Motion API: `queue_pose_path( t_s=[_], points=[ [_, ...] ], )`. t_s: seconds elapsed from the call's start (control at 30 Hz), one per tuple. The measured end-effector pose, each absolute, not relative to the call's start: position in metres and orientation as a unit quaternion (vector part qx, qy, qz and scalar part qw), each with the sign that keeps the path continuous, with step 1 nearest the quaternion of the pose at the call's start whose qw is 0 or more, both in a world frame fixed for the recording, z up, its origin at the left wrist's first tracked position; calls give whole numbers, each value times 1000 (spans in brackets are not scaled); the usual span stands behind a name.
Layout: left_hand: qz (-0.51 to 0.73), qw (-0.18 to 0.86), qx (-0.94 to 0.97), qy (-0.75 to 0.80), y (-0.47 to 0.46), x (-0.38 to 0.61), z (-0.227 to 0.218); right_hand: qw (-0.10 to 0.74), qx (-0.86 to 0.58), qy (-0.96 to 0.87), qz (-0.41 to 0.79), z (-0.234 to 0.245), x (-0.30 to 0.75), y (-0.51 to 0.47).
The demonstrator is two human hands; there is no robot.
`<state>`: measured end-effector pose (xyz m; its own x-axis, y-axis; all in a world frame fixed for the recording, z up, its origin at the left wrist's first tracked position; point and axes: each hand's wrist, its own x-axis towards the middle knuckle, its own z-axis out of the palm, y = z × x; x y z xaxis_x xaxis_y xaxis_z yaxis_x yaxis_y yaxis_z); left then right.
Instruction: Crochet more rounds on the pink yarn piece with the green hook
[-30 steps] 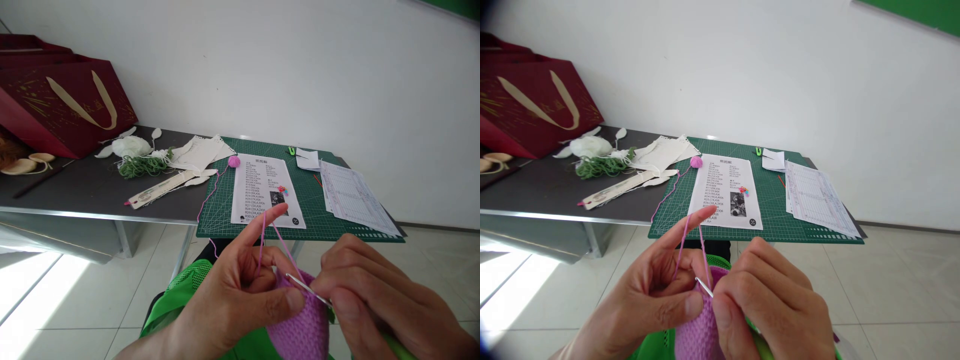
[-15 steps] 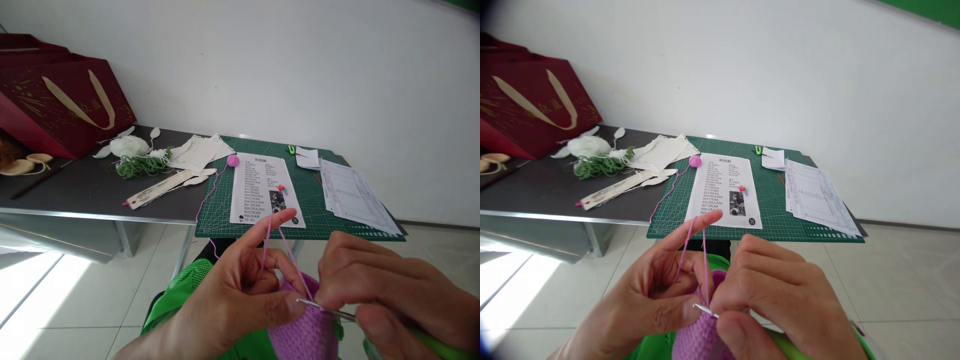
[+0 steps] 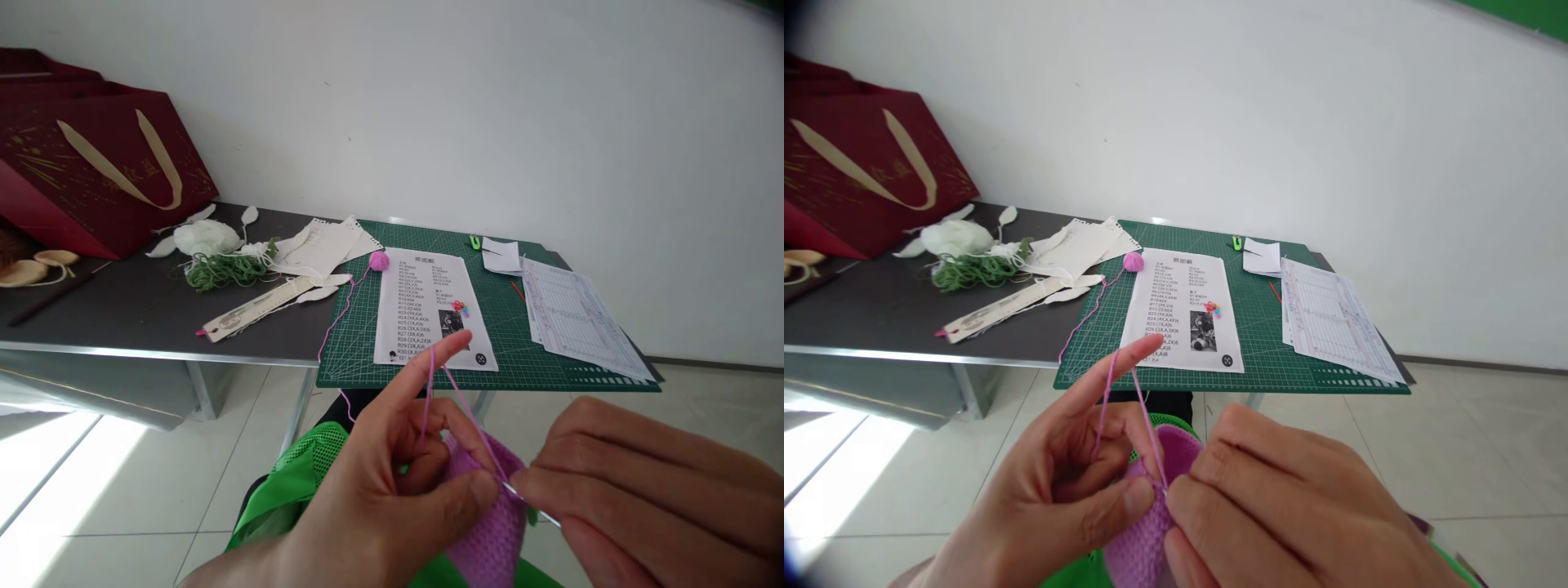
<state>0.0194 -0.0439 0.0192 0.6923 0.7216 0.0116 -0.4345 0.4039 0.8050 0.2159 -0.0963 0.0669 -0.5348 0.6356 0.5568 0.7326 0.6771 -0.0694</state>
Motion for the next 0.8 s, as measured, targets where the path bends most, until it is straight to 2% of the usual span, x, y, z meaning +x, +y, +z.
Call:
queue_pose_path(
  t_s=[0.1,0.17,0.2,0.33,0.4,0.57,0.8],
  points=[
    [415,744,466,238,-51,26,14,275,-399,-860,-160,61,208,-96],
    [459,691,496,256,-57,32,9,304,-409,-834,-212,54,198,-90],
    [477,669,501,273,-61,34,7,276,-425,-839,-195,49,193,-87],
    [552,601,471,334,-70,42,6,404,-464,-776,-140,24,178,-76],
    [547,623,443,341,-70,42,10,451,-456,-753,-150,14,176,-74],
    [453,757,362,302,-56,30,17,507,-421,-737,-148,9,174,-73],
    [392,828,340,212,-46,14,17,514,-411,-746,-100,23,175,-88]
  ],
)
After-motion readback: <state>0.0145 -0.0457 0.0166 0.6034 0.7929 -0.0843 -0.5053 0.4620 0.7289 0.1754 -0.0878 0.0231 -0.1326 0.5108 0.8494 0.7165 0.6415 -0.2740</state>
